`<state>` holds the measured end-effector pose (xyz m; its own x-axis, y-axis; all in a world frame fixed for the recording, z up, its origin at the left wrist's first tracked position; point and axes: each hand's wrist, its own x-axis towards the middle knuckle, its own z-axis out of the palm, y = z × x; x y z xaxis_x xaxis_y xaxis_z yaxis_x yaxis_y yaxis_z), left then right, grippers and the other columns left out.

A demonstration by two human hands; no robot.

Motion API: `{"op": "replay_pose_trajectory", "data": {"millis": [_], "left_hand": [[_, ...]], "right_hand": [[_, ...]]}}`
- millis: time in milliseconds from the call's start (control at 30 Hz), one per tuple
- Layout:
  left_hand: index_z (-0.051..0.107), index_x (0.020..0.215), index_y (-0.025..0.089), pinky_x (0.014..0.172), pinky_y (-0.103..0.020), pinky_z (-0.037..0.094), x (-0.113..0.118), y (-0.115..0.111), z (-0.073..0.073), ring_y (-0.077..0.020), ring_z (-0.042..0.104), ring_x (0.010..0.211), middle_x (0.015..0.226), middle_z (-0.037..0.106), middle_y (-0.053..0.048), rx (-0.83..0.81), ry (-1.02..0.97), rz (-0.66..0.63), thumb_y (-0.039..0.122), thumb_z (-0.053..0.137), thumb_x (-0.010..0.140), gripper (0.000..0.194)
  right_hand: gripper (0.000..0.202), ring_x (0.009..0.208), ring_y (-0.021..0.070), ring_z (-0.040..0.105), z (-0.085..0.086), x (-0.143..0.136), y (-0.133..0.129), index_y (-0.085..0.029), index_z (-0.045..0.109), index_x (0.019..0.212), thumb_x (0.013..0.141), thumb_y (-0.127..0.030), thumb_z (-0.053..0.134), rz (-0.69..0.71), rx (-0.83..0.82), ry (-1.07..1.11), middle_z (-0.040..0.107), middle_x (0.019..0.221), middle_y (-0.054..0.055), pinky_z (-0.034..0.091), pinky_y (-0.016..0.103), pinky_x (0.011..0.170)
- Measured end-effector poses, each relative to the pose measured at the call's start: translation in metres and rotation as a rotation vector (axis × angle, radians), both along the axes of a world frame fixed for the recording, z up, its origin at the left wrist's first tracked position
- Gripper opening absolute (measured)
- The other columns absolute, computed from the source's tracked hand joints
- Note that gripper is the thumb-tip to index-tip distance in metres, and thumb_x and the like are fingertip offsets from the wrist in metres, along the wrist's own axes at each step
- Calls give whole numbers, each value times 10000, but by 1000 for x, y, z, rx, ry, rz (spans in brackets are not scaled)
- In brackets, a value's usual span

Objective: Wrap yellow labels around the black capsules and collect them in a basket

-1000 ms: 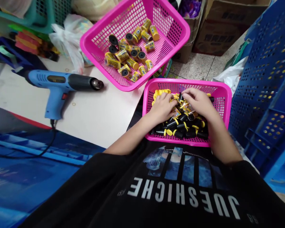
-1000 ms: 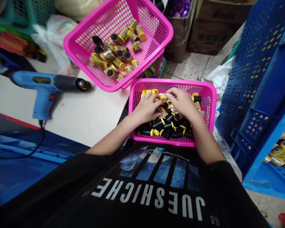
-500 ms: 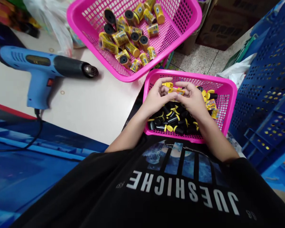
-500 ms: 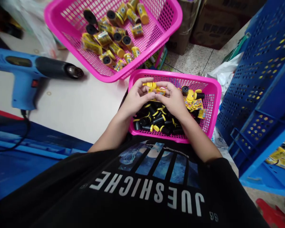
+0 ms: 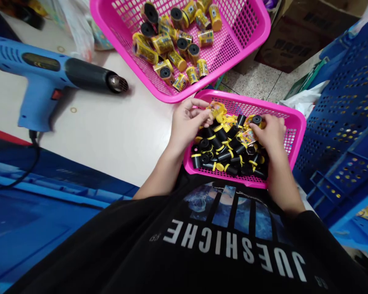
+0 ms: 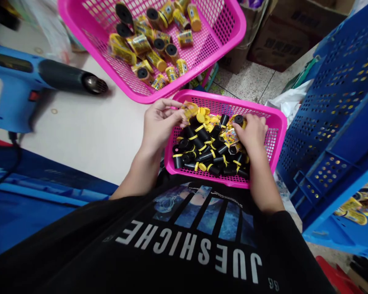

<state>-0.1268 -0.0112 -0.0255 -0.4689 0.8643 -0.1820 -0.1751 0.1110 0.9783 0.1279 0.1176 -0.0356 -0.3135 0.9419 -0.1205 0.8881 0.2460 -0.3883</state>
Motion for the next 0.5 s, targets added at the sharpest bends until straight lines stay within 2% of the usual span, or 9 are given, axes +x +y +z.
{"op": "replay_pose_trajectory", "data": {"millis": [67, 167, 233, 267, 333, 433, 500], "left_hand": [[688, 1000, 223, 621, -264, 560, -5, 0, 0, -145, 692, 665, 702, 667, 21, 9, 12, 33, 337, 798, 824, 237], [735, 984, 226, 635, -265, 561, -13, -3, 1, -151, 698, 699, 740, 699, 4, 25, -17, 54, 369, 857, 762, 291], [764, 949, 212, 666, -265, 570, -18, -6, 2, -148, 700, 718, 785, 732, -11, 34, -58, 66, 387, 882, 723, 309], [776, 940, 206, 687, -265, 576, -20, -8, 3, -147, 704, 730, 809, 747, -17, 32, -78, 72, 393, 889, 709, 319], [792, 952, 198, 728, -269, 586, -21, -10, 3, -148, 711, 751, 844, 768, -21, 21, -104, 79, 380, 911, 669, 356], [805, 957, 183, 762, -279, 597, -18, -9, 4, -155, 721, 769, 863, 784, -22, 12, -87, 81, 331, 937, 603, 406], [812, 941, 177, 759, -282, 601, -15, -7, 6, -161, 726, 771, 859, 791, -27, 10, -58, 92, 329, 928, 607, 385]], "right_hand": [[324, 1029, 330, 604, -5, -7, -3, -203, 668, 973, 800, -468, 733, -29, -42, 182, 698, 965, 110, 495, 561, 930], [295, 853, 244, 651, -3, -11, -3, -242, 642, 1010, 915, -513, 572, -22, -360, 530, 697, 895, 53, 545, 409, 745], [358, 800, 228, 657, 5, -10, -2, -256, 654, 1037, 958, -565, 491, 34, -510, 599, 700, 880, 45, 542, 382, 702], [383, 808, 234, 657, 10, -9, -2, -253, 669, 1045, 956, -584, 497, 64, -514, 559, 702, 879, 48, 546, 393, 725], [401, 907, 279, 651, 21, -10, -5, -231, 703, 1054, 907, -589, 599, 96, -360, 372, 707, 925, 77, 543, 462, 840], [374, 1127, 364, 582, 32, -27, -18, -191, 730, 1086, 857, -487, 714, 184, -43, 128, 696, 1099, 152, 457, 574, 1016], [338, 1149, 357, 576, 32, -47, -29, -185, 719, 1142, 914, -430, 666, 338, -23, 116, 698, 1139, 162, 441, 567, 1046]]}}
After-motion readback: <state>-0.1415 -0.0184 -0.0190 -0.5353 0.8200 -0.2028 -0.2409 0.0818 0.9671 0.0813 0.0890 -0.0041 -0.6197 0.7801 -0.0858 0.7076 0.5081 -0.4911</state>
